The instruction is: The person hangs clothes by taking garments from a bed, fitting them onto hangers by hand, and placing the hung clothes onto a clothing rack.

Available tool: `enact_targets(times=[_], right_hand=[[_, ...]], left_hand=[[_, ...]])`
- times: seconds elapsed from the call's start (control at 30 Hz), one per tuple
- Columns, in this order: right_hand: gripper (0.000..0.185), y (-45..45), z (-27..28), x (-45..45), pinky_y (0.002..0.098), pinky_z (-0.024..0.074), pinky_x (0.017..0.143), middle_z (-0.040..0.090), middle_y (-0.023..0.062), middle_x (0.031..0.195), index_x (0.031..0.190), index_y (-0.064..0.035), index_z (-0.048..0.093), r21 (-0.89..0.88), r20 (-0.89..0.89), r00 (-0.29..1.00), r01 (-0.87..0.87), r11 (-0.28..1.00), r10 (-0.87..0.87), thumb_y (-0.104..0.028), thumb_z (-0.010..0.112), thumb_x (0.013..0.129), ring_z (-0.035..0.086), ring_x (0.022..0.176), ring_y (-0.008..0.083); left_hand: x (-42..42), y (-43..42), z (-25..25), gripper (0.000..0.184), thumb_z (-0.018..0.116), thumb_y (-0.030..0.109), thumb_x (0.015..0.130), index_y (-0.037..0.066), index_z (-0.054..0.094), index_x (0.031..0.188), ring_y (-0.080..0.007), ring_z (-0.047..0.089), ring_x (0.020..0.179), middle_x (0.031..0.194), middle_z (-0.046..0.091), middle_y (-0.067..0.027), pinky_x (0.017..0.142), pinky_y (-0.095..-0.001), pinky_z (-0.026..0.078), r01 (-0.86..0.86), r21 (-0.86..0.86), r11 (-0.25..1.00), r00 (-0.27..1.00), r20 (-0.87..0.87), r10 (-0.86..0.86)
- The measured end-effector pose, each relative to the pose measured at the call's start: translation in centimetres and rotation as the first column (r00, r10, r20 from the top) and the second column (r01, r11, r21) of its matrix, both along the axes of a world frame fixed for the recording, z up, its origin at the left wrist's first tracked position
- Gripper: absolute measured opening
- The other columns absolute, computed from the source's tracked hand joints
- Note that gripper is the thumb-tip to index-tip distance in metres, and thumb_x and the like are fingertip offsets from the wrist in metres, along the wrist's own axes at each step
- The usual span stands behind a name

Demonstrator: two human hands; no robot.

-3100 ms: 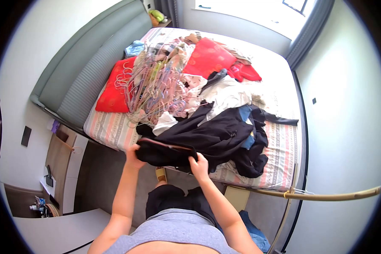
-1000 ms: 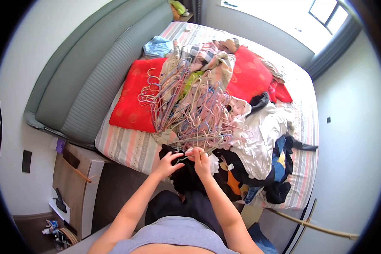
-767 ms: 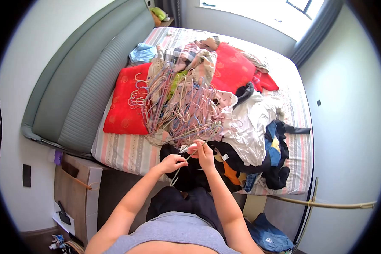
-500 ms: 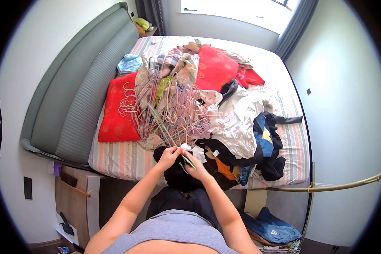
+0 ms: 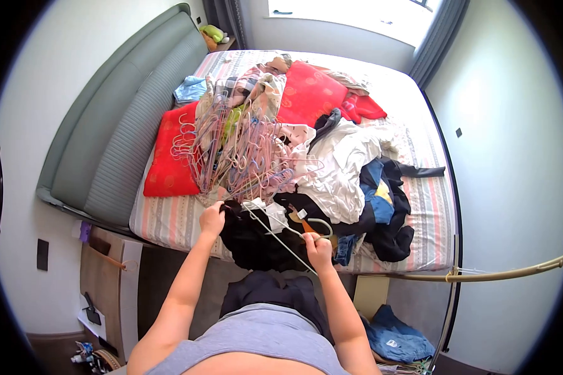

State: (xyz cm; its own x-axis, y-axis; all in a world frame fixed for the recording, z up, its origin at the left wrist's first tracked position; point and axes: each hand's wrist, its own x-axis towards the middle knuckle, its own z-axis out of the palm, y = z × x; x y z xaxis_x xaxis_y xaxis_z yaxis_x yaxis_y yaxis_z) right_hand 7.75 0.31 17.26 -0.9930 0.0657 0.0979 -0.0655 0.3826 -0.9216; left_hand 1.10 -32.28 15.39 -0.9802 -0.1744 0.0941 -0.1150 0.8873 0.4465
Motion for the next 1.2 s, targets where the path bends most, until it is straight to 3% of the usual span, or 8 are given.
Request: enact_targets(times=[0.23,0.53,0.7,0.8,0.9,1.0,1.13,1.2], right_hand=[[0.020,1.7,1.6,2.1,0.0292,0.0382,0.045,0.053,0.0094,0.052,0.078,-0.0025,0.066,-0.076,0.005,0.991,-0.131,0.989,0.132,-0.017,0.055,0.086,0.054,0.045,0.0186],[0.017,-0.6,1.3,2.2,0.0350,0.0391,0.043,0.053,0.0138,0.054,0.076,-0.0064,0.062,0.000,-0.226,0.972,-0.070,0.998,0.068,-0.018,0.054,0.086,0.054,0.047,0.0283],[0.028,1.9,2.6,1.5,0.0275,0.0378,0.044,0.053,0.0092,0.051,0.068,-0.0004,0.061,-0.200,-0.212,0.976,-0.101,0.975,0.058,-0.018,0.052,0.088,0.051,0.045,0.0134],[0.026,2.3,2.9,1.4,0.0273,0.0398,0.046,0.053,0.0077,0.051,0.068,-0.0003,0.061,-0.211,-0.206,0.974,-0.136,0.968,0.092,-0.016,0.054,0.087,0.051,0.045,0.0144],[0.020,1.0,2.1,1.5,0.0282,0.0409,0.048,0.052,0.0078,0.054,0.068,-0.0005,0.059,-0.263,-0.228,0.968,0.042,0.964,-0.105,-0.012,0.056,0.084,0.051,0.048,0.0165],[0.014,0.1,4.2,1.8,0.0289,0.0416,0.051,0.053,0.0078,0.061,0.070,-0.0004,0.058,-0.219,-0.571,0.731,0.302,0.928,-0.373,-0.009,0.058,0.081,0.053,0.053,0.0185],[0.013,-1.2,0.9,4.2,0.0314,0.0459,0.064,0.058,0.0108,0.079,0.084,-0.0011,0.058,0.025,-0.190,0.982,-0.013,1.000,0.017,-0.011,0.063,0.077,0.058,0.072,0.0226],[0.033,-4.1,-0.9,3.8,0.0348,0.0476,0.071,0.061,0.0134,0.090,0.098,-0.0006,0.058,0.128,-0.302,0.943,-0.103,0.986,0.138,-0.018,0.067,0.072,0.059,0.083,0.0278]], left_hand=[[2.7,6.7,3.3,0.019,0.064,0.015,0.071,0.014,0.063,0.090,-0.0286,0.057,0.080,0.093,0.053,-0.0069,0.067,-0.0378,0.047,-0.118,0.227,0.967,0.914,-0.356,0.195],[10.3,21.0,7.4,0.019,0.055,0.012,0.073,0.002,0.058,0.090,-0.0329,0.056,0.083,0.093,0.055,-0.0170,0.075,-0.0368,0.047,0.277,0.470,0.838,0.932,-0.342,-0.117],[9.3,18.9,11.6,0.016,0.066,0.023,0.068,0.010,0.066,0.078,-0.0210,0.053,0.073,0.077,0.062,0.0015,0.067,-0.0333,0.044,0.372,-0.158,0.915,0.805,-0.436,-0.403],[8.4,16.8,13.3,0.020,0.067,0.031,0.071,0.012,0.066,0.077,-0.0193,0.057,0.075,0.074,0.062,-0.0012,0.068,-0.0326,0.045,0.531,-0.325,0.782,0.688,-0.374,-0.622],[7.5,15.3,10.8,0.019,0.066,0.028,0.075,0.009,0.065,0.077,-0.0227,0.061,0.070,0.074,0.063,-0.0058,0.061,-0.0308,0.047,0.632,0.017,0.775,0.756,-0.234,-0.611],[6.9,13.9,9.3,0.021,0.063,0.030,0.078,0.008,0.064,0.078,-0.0260,0.061,0.062,0.071,0.062,-0.0081,0.053,-0.0333,0.047,0.540,0.055,0.840,0.789,-0.381,-0.482],[7.2,11.8,9.7,0.021,0.065,0.026,0.078,0.005,0.065,0.081,-0.0261,0.061,0.064,0.075,0.063,-0.0099,0.056,-0.0312,0.047,0.458,0.248,0.854,0.850,-0.402,-0.340],[7.2,10.6,9.9,0.021,0.067,0.024,0.078,0.004,0.065,0.084,-0.0250,0.062,0.063,0.075,0.064,-0.0110,0.056,-0.0293,0.047,0.445,0.311,0.840,0.866,-0.386,-0.316]])
